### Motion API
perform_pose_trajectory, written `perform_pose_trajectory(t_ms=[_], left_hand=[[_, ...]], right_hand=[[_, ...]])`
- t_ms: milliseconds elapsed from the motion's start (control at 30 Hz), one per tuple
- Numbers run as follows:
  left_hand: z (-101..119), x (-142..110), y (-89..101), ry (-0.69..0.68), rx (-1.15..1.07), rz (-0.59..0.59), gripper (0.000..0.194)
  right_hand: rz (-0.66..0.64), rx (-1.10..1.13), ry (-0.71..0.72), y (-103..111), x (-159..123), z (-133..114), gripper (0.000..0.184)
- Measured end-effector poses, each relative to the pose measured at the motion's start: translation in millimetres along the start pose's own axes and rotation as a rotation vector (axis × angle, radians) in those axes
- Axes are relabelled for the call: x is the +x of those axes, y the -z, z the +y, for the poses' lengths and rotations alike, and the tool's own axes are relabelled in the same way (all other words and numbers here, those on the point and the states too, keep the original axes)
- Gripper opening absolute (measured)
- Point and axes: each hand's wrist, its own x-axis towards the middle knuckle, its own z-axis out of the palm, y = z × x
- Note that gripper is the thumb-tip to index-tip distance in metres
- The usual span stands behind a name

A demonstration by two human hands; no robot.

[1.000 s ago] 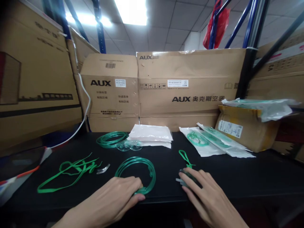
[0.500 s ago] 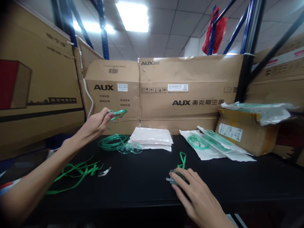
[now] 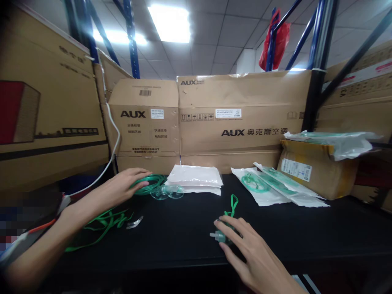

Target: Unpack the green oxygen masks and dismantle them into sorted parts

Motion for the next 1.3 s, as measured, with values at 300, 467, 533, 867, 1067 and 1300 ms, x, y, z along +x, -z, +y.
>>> perform_pose_trajectory(t_ms=[300,467,533,867,1067,1300], left_hand=[[161,-62,-59.4,-0.286,-0.401,-0.001,0.067],[168,-68,-73.4,-0.254,-0.403,0.015,0.053],[168,-65,-69.5,-0.223,-0.429,0.032,0.040],[169,-65,-71.3,-0.120,-0.542,0.100,0.048],[171,-67,-67.4,-0.137,-0.585,0.081,0.044],[172,-64,-63.6,-0.112,-0.557,-0.010,0.018]], right_hand=[[-0.088,0.203,0.085,10,25,-26,0.045],[-0.083,0.208,0.021,9,22,-26,0.046],[-0.101,0.212,-0.004,6,21,-26,0.046],[-0.083,0.381,-0.200,7,21,-25,0.039],[-0.054,0.424,-0.197,8,22,-25,0.036],[-0.047,0.464,-0.244,5,23,-21,0.034]])
